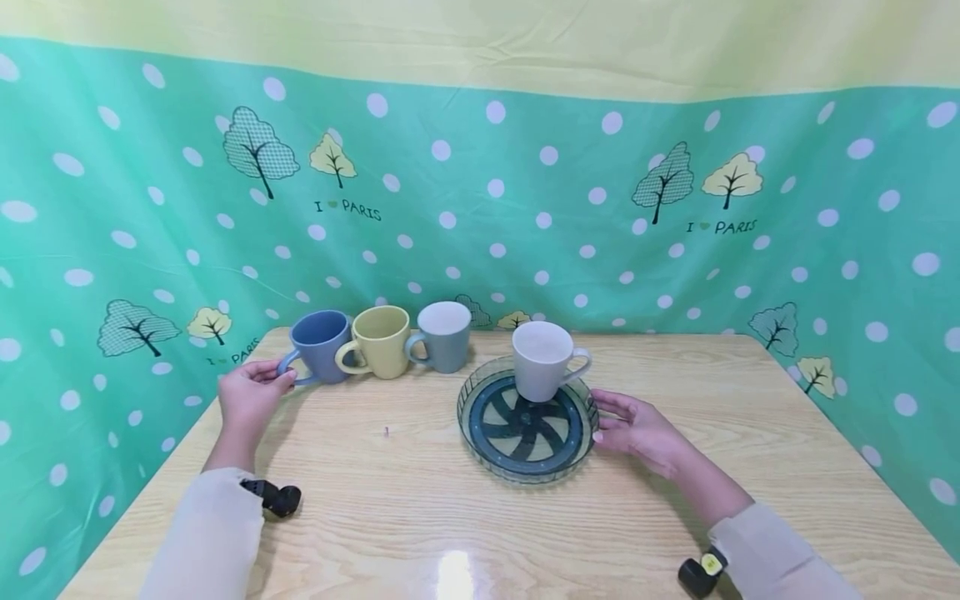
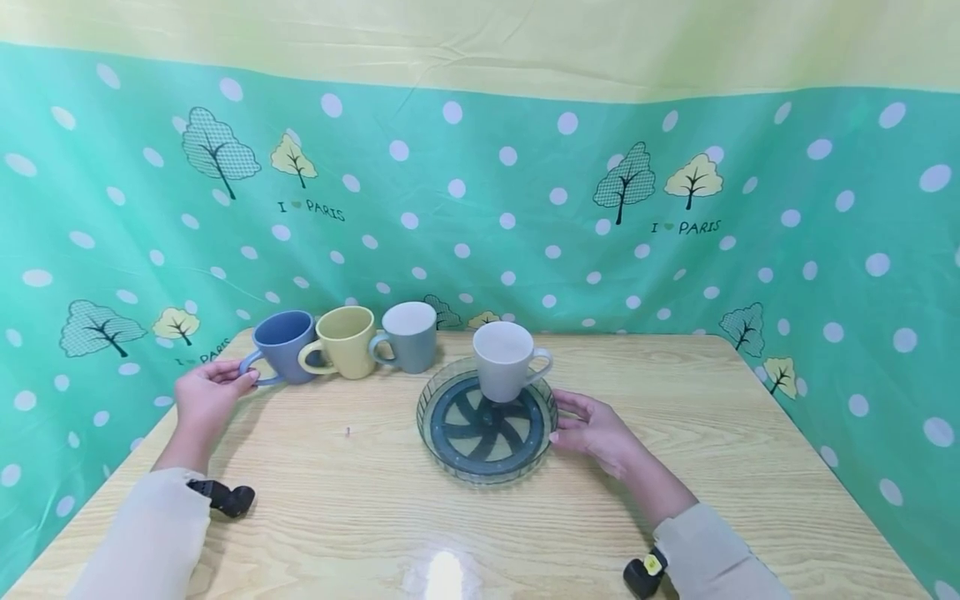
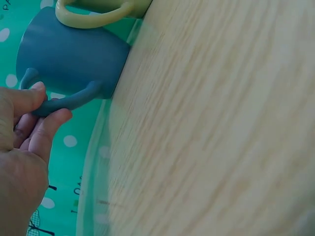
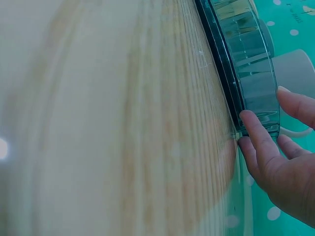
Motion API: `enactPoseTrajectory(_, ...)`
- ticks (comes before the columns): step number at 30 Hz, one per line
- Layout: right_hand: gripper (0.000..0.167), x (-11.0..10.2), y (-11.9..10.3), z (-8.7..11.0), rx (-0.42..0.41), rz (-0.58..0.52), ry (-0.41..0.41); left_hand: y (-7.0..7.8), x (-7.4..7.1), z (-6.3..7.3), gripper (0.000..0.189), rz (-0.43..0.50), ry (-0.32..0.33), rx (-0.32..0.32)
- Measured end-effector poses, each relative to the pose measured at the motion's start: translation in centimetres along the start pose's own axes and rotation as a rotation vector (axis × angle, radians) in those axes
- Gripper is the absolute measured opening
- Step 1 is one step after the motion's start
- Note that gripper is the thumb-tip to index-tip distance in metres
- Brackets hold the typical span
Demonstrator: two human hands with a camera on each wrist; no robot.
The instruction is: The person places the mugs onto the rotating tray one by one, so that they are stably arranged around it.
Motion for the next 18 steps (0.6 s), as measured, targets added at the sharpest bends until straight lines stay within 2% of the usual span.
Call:
enactPoseTrajectory(11, 0.085, -0.1, 0.1, -0.2, -0.007, -0.005, 0.001, -0.3, -1.2, 0.9, 0.038, 0.025, 0.016, -0.028)
enactPoseTrajectory(18, 0.086, -0.1, 0.3, 0.0, -0.003, 0.010, 0.011, -0.7, -1.7, 1.2, 0.036, 0.078, 0.019, -0.049)
Point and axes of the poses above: each hand's wrist, its own z-axis away from the middle knuckle, its own x-axis out of the palm, y = z × x, the point moved 1 cm from there along -z, towards the middle knuckle, and after that the axes turned 6 degrees about -y, right-handed, at the moved point
